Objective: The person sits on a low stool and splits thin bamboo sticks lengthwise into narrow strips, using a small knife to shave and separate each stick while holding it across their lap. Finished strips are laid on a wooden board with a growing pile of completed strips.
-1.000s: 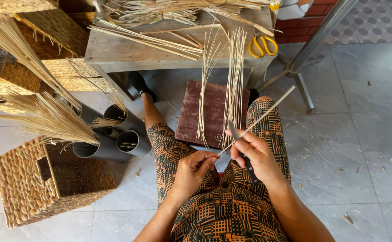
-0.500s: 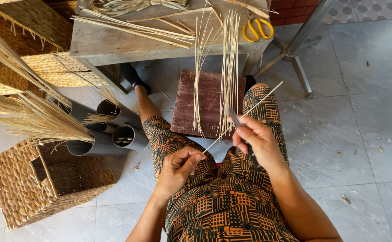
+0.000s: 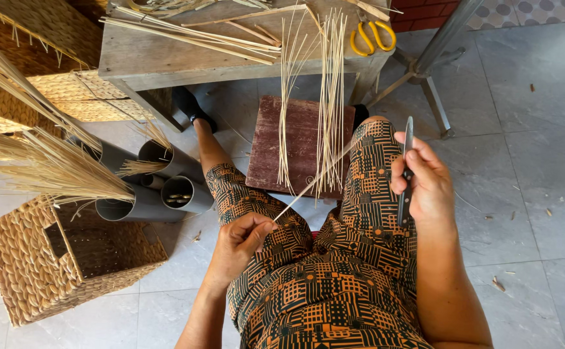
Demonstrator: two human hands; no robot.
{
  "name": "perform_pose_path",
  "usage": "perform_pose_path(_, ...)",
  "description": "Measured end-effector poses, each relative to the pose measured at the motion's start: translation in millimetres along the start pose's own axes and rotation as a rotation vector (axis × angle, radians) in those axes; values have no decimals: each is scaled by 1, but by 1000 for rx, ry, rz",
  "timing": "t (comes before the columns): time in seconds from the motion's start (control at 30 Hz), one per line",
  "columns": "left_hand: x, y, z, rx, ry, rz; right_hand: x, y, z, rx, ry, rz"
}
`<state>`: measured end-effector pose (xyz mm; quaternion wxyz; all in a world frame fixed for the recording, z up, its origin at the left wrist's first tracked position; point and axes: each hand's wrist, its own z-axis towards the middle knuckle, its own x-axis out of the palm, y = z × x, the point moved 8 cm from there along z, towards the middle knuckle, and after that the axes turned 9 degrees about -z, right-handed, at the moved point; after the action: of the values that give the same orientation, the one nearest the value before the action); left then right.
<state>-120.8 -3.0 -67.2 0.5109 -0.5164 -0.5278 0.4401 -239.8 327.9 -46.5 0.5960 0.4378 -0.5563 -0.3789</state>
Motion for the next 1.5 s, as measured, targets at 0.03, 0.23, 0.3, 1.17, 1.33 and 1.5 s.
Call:
perform_pose_path(0.03, 0, 0, 2, -5, -14, 0, 8, 3, -5, -9, 57, -19)
perform_pose_path(0.23, 23, 1, 19, -4, -6, -26, 98, -38, -45, 209, 491, -398)
perform_pose_path(0.3, 32, -3, 20, 28, 21, -29, 119, -52, -51, 225, 563, -426)
perform_pose_path(1.17, 0, 11, 8, -48, -1, -72, 9, -12, -10, 43, 122, -157)
perform_pose_path(1.33, 26, 1, 18, -1, 52, -18, 92, -52, -37, 194, 477, -417)
perform_pose_path(1.5, 33, -5, 16, 7, 87, -8, 107, -64, -34, 242, 485, -342)
